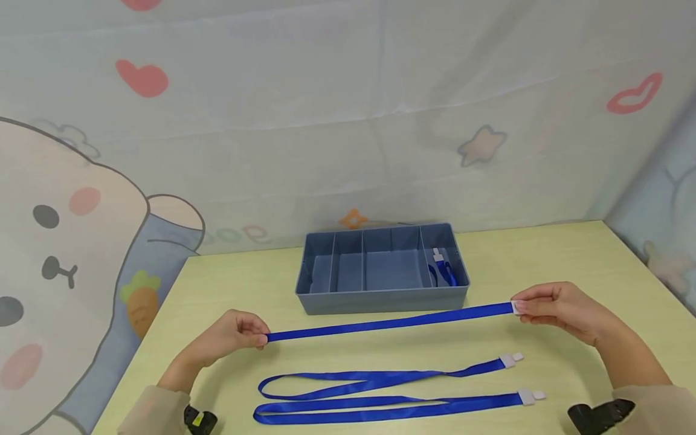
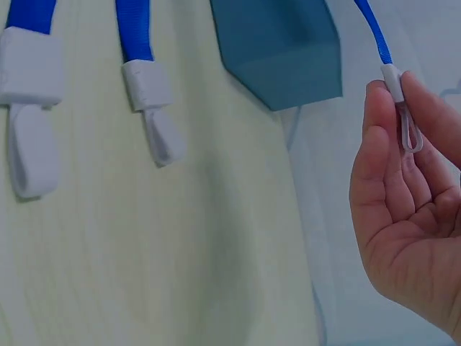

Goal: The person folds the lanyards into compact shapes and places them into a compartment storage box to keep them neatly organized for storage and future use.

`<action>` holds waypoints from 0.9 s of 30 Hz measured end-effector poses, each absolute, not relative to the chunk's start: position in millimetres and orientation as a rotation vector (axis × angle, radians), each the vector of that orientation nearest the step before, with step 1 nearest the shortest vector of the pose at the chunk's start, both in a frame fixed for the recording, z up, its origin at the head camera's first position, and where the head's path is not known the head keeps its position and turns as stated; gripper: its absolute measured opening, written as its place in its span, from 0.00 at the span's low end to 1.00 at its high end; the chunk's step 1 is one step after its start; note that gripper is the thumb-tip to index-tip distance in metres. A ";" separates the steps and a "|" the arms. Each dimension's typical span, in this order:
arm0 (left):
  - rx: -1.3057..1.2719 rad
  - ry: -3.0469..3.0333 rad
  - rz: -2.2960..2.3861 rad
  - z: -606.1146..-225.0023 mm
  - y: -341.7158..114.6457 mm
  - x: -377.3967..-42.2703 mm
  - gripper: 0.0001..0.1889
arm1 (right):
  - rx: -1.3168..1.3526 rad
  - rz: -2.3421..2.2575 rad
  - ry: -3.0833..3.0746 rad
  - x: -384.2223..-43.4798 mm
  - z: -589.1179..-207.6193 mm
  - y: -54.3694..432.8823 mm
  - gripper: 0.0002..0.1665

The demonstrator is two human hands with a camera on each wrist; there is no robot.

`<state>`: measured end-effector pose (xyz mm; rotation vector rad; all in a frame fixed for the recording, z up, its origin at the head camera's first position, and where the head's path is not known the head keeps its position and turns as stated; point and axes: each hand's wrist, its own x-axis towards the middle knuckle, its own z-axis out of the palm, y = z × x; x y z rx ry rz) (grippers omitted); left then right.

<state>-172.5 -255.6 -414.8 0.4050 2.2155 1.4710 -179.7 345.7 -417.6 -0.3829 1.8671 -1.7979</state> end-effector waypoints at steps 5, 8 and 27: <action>0.378 2.250 1.501 -408.3 -252.2 -171.5 0.10 | -0.328 -1.865 1.894 -180.2 -403.4 344.8 0.21; 0.329 2.248 1.521 -402.0 -249.1 -171.3 0.12 | -0.326 -1.919 1.878 -182.1 -395.8 345.5 0.21; 0.155 2.235 1.590 -367.4 -233.3 -167.2 0.14 | -0.339 -1.972 1.932 -182.4 -369.7 337.1 0.21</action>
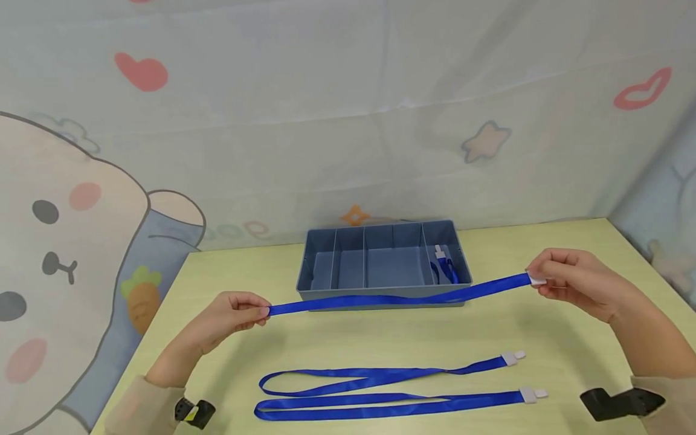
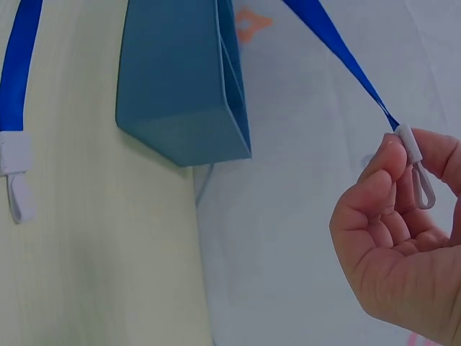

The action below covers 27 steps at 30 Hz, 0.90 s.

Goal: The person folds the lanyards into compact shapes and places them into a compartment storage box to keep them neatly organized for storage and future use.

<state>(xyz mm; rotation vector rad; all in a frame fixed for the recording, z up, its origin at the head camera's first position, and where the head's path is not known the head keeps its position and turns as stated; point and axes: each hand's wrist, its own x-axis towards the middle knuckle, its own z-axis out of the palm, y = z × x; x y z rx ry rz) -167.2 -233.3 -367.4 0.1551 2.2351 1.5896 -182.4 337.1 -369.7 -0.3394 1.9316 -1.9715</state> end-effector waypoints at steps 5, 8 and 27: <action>0.154 2.208 1.622 -359.3 -226.8 -166.9 0.14 | -0.364 -2.008 1.903 -180.0 -363.2 329.2 0.21; 0.160 2.173 1.658 -354.5 -222.2 -166.1 0.15 | -0.382 -2.032 1.884 -177.6 -358.5 323.3 0.21; 0.166 2.017 1.799 -329.0 -189.9 -154.9 0.12 | -0.473 -2.034 1.790 -167.0 -332.2 286.6 0.20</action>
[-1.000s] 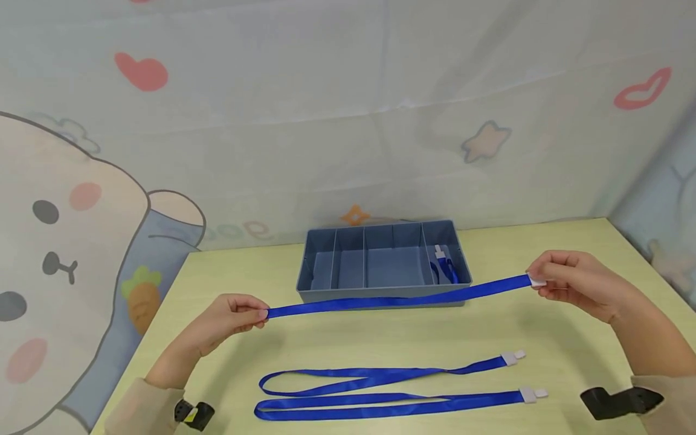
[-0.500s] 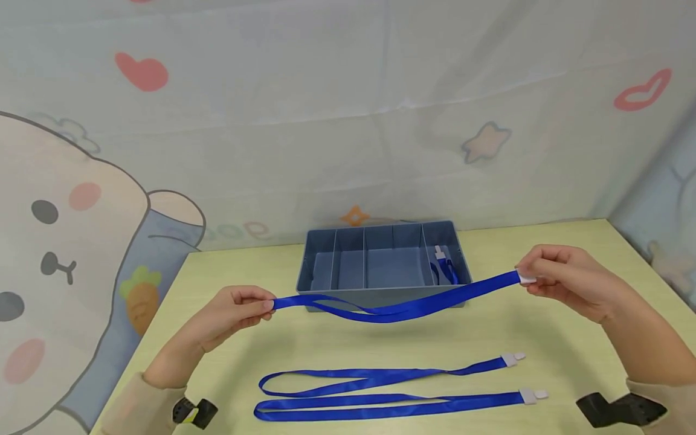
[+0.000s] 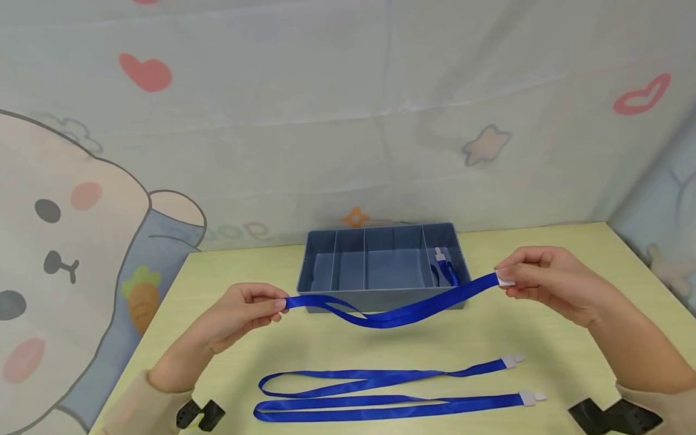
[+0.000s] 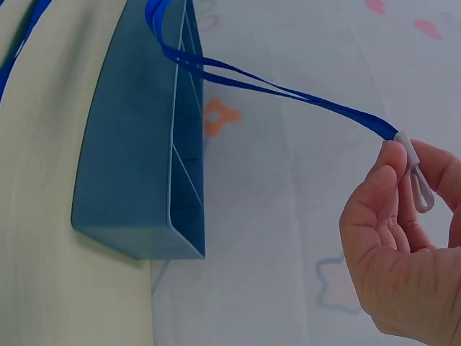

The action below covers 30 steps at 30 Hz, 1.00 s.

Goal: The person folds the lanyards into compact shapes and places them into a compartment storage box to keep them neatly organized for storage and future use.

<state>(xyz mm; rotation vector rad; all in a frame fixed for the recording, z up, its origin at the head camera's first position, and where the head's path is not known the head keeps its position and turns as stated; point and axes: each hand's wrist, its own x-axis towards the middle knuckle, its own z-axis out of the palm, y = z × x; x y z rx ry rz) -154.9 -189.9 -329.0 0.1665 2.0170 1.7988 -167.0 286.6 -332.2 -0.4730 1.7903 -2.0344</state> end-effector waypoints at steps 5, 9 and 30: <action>0.186 1.995 1.812 -325.7 -182.7 -153.2 0.13 | -0.481 -2.016 1.769 -166.7 -329.6 278.6 0.20; 0.188 1.965 1.837 -324.0 -175.7 -152.8 0.13 | -0.503 -2.003 1.749 -167.9 -327.8 272.5 0.20; 0.194 1.776 1.920 -328.0 -127.7 -150.7 0.14 | -0.631 -1.892 1.753 -170.1 -313.6 221.9 0.19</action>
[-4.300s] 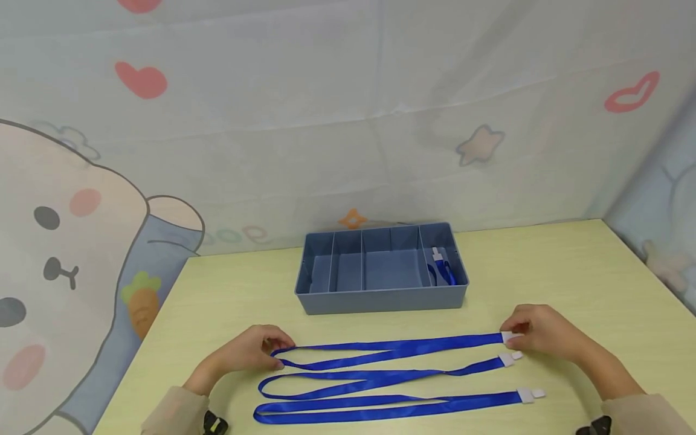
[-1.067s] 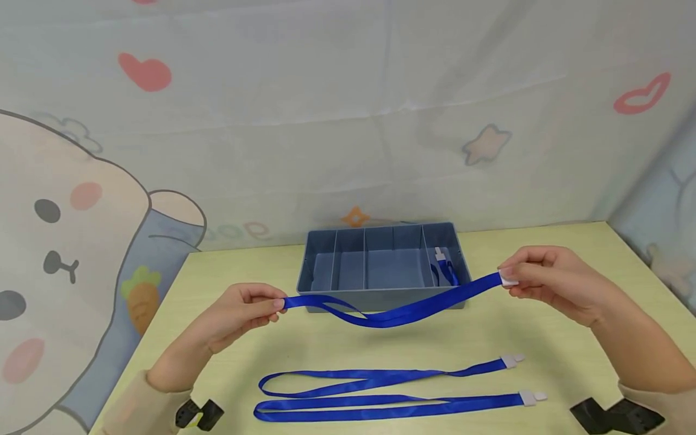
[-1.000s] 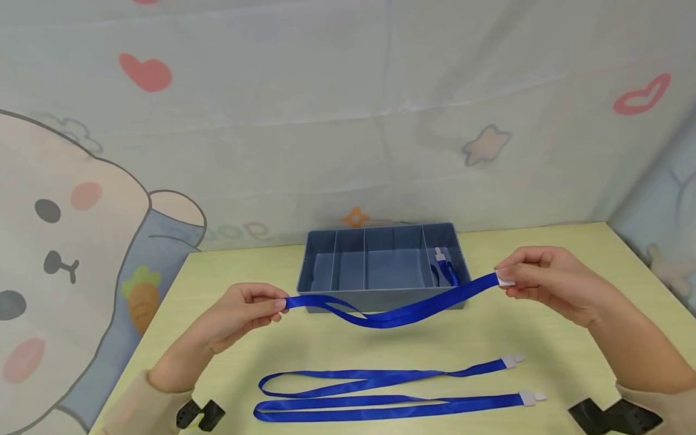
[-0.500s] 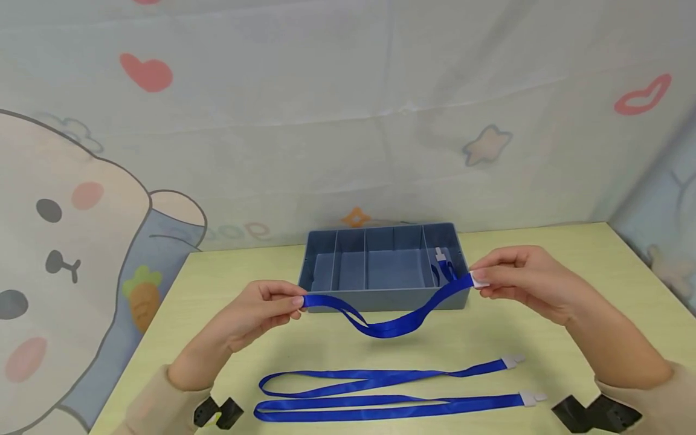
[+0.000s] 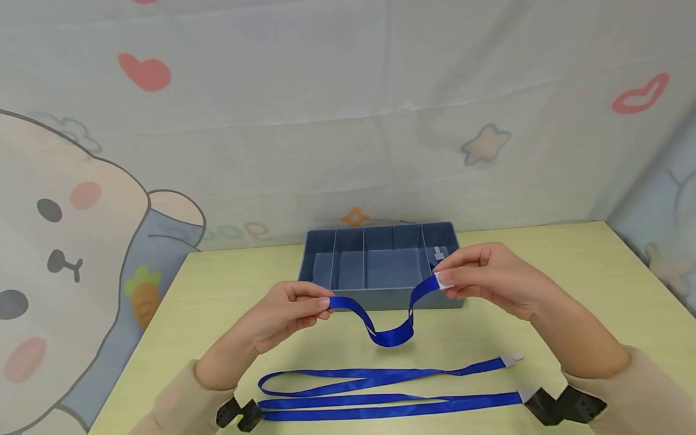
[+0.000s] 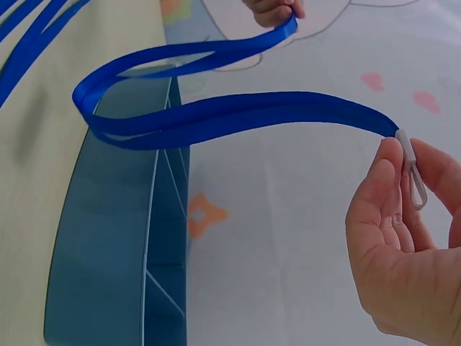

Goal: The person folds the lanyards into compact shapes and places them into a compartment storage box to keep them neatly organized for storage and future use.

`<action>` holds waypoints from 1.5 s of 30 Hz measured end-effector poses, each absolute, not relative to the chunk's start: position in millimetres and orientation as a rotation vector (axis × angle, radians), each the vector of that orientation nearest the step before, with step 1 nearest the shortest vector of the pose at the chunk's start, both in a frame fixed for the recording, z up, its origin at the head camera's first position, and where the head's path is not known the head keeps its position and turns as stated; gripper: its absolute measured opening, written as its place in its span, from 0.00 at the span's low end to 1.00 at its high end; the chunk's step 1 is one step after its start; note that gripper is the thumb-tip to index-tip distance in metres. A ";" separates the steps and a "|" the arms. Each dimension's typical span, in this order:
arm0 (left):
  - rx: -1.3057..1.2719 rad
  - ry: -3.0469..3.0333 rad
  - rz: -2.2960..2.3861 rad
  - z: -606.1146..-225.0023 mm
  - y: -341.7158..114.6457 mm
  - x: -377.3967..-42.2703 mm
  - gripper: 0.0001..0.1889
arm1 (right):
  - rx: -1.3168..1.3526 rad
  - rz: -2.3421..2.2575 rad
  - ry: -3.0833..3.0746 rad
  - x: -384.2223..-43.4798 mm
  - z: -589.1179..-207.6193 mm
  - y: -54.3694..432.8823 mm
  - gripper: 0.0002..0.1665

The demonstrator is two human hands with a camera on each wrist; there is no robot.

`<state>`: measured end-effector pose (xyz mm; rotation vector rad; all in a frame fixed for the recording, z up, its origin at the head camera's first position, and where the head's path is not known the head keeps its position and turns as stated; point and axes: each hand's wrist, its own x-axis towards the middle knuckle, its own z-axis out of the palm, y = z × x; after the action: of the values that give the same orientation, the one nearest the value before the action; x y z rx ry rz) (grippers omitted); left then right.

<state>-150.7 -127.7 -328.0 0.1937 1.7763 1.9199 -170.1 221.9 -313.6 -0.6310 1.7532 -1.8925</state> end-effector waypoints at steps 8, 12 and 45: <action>0.187 1.709 1.962 -325.7 -111.7 -149.6 0.14 | -0.660 -1.896 1.699 -168.5 -311.3 201.4 0.17; 0.214 1.658 2.007 -323.8 -103.0 -148.4 0.14 | -0.674 -1.921 1.628 -167.0 -312.5 191.0 0.17; 0.225 1.680 2.025 -331.7 -70.1 -140.9 0.15 | -0.635 -1.998 1.469 -159.4 -326.5 147.6 0.13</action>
<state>-140.9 -70.1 -331.7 0.2245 1.6801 2.0252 -159.4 147.6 -326.5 -0.6352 1.4692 -1.9976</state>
